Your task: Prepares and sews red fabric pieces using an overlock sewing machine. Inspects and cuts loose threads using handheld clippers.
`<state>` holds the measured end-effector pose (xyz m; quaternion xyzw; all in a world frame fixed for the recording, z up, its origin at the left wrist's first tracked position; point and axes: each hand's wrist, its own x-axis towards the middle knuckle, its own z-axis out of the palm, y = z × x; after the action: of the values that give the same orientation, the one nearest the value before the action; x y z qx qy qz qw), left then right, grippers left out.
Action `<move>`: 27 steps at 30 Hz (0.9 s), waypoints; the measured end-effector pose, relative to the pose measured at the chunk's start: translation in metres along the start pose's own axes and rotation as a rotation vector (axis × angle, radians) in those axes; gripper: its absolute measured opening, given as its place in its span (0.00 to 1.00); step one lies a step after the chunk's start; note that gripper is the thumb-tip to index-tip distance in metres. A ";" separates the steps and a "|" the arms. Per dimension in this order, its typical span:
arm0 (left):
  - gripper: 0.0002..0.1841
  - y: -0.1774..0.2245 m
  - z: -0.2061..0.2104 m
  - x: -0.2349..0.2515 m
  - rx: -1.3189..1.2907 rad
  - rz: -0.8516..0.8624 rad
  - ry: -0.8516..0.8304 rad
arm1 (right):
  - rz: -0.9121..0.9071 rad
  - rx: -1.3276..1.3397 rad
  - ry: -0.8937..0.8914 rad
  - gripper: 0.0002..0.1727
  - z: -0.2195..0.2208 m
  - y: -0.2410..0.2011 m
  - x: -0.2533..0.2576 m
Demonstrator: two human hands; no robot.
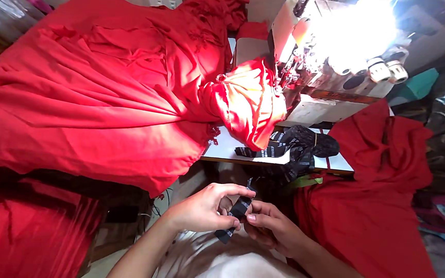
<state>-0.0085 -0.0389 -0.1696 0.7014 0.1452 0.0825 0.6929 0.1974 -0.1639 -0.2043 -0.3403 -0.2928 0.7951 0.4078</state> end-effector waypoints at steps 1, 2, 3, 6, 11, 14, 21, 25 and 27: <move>0.31 0.000 0.000 0.000 -0.002 -0.003 0.005 | -0.006 0.007 0.003 0.07 0.000 0.000 0.000; 0.31 0.001 0.000 0.000 -0.007 -0.009 0.008 | -0.009 0.008 0.010 0.07 0.001 0.000 0.000; 0.31 0.001 0.000 0.000 -0.011 -0.012 0.010 | -0.010 0.003 0.016 0.07 0.001 0.000 0.000; 0.31 0.001 0.002 0.000 -0.030 -0.006 0.017 | -0.013 -0.012 0.024 0.07 0.001 0.001 0.000; 0.31 0.002 0.004 0.001 -0.003 -0.035 0.011 | -0.022 0.012 0.038 0.06 0.002 0.002 0.005; 0.31 0.000 0.004 0.002 0.007 -0.041 0.016 | -0.023 0.013 0.060 0.05 0.004 0.001 0.009; 0.31 -0.001 0.005 0.001 -0.010 -0.054 0.027 | -0.025 0.039 0.068 0.05 0.005 0.001 0.010; 0.32 -0.001 0.005 0.001 -0.035 -0.059 0.031 | -0.018 0.041 0.075 0.08 0.006 0.002 0.010; 0.33 -0.002 0.005 0.001 -0.040 -0.056 0.026 | -0.013 0.046 0.088 0.09 0.005 0.003 0.010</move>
<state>-0.0061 -0.0429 -0.1717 0.6819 0.1720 0.0752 0.7070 0.1878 -0.1580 -0.2061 -0.3634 -0.2583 0.7834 0.4331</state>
